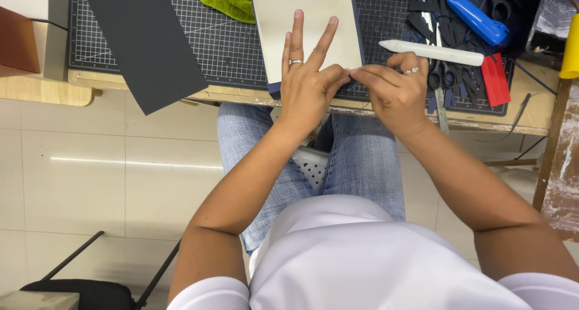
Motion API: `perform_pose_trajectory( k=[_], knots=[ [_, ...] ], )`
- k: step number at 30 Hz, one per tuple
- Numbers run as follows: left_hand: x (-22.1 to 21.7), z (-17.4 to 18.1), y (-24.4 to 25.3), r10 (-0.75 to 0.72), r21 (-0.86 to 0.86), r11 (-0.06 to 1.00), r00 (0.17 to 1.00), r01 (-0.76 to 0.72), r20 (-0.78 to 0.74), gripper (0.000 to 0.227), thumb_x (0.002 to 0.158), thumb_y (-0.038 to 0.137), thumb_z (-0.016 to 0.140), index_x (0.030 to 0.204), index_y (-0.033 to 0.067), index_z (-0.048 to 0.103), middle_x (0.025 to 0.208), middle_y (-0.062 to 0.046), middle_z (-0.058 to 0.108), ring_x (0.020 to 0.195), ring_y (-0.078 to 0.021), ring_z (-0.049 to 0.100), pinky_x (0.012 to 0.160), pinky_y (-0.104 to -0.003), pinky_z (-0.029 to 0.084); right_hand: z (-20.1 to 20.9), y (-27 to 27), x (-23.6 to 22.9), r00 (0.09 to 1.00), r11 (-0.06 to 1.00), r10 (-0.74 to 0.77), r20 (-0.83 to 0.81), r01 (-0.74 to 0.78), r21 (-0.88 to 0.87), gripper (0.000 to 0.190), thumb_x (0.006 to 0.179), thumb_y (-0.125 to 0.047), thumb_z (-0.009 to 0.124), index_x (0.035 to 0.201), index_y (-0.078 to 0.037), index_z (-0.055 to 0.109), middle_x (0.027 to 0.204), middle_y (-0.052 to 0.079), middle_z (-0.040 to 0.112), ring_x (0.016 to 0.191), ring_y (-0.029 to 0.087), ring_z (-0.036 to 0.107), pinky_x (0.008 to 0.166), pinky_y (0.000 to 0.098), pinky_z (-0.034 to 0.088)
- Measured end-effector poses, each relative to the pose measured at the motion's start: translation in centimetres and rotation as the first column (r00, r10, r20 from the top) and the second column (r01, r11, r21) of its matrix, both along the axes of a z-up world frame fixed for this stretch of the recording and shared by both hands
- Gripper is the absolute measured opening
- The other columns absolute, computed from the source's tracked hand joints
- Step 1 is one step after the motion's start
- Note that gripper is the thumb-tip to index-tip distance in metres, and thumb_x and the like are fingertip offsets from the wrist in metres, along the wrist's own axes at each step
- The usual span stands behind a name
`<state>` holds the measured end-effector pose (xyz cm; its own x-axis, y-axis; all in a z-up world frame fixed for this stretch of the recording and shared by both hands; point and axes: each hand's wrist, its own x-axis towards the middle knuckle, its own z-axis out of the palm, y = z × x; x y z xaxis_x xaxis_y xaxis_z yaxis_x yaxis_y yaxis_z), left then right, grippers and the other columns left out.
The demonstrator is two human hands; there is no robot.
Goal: Assembling a decorative box by gluing and folding paper over a cardboard frame and trimming edges
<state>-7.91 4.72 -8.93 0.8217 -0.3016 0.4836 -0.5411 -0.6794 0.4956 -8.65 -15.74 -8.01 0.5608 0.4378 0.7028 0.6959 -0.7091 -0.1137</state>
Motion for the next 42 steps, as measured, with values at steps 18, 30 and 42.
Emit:
perform_pose_trajectory(
  k=[18, 30, 42],
  knots=[
    [0.8, -0.9, 0.5, 0.001, 0.135, 0.991, 0.998, 0.007, -0.064, 0.021, 0.095, 0.047, 0.080, 0.088, 0.0275, 0.085, 0.167, -0.014, 0.012, 0.153, -0.0511, -0.007, 0.131, -0.071, 0.007, -0.3, -0.6, 0.8, 0.984, 0.893, -0.138, -0.116, 0.073, -0.443, 0.040, 0.085, 0.000, 0.062, 0.112, -0.027, 0.074, 0.104, -0.015, 0.079, 0.068, 0.013, 0.067, 0.067, 0.0310, 0.045],
    [1.6, -1.2, 2.1, 0.047, 0.057, 0.998, 0.993, -0.041, -0.106, 0.019, 0.085, 0.033, 0.092, 0.075, 0.0271, 0.076, 0.167, -0.005, 0.021, 0.155, -0.0505, -0.005, 0.130, -0.067, 0.011, -0.4, 2.1, 0.2, 0.995, 0.993, -0.028, -0.098, 0.017, -0.115, 0.021, 0.103, -0.002, 0.077, 0.117, -0.016, 0.084, 0.108, -0.001, 0.082, 0.066, 0.011, 0.066, 0.053, 0.0283, 0.045],
    [-2.2, -0.1, 4.3, 0.146, -0.043, 0.989, 0.982, -0.142, 0.119, 0.042, 0.105, 0.030, 0.085, 0.072, 0.0170, 0.063, 0.173, -0.001, 0.016, 0.163, -0.0456, -0.002, 0.136, -0.073, 0.011, -1.4, 2.8, 0.4, 0.951, 0.892, -0.207, -0.228, 0.088, -0.443, 0.045, 0.086, 0.001, 0.061, 0.116, -0.026, 0.080, 0.099, -0.009, 0.078, 0.055, 0.019, 0.066, 0.038, 0.0334, 0.042]
  ],
)
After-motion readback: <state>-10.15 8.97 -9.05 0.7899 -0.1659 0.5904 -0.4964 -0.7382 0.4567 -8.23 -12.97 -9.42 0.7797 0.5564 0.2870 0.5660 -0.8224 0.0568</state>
